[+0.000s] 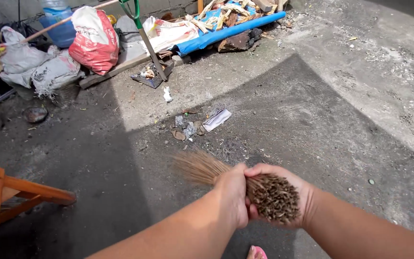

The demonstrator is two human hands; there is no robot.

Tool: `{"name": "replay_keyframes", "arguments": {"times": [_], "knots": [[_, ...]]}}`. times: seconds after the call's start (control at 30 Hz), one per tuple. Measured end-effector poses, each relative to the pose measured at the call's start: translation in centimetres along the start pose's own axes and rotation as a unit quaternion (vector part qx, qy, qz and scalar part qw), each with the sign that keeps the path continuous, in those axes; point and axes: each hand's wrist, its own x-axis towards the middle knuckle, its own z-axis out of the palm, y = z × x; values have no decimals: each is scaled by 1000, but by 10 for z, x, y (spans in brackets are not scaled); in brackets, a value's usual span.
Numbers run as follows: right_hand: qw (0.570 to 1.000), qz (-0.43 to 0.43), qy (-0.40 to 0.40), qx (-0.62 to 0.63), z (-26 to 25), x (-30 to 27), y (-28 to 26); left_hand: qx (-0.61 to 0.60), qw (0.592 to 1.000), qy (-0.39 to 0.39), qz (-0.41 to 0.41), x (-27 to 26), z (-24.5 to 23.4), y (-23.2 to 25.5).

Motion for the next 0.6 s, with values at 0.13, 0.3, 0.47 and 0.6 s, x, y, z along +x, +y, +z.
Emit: {"name": "replay_keyframes", "arguments": {"times": [0.13,0.3,0.47,0.6], "knots": [[998,-39,34,-35,26,-33,-48,17,999,-11,30,-30,37,45],[966,-104,235,20,56,-26,-78,29,969,-237,-60,-2,62,73],[957,-77,250,121,29,20,-80,77,969,-174,-158,26,49,91],[995,21,39,86,45,70,-98,45,994,54,-85,9,12,134]]}}
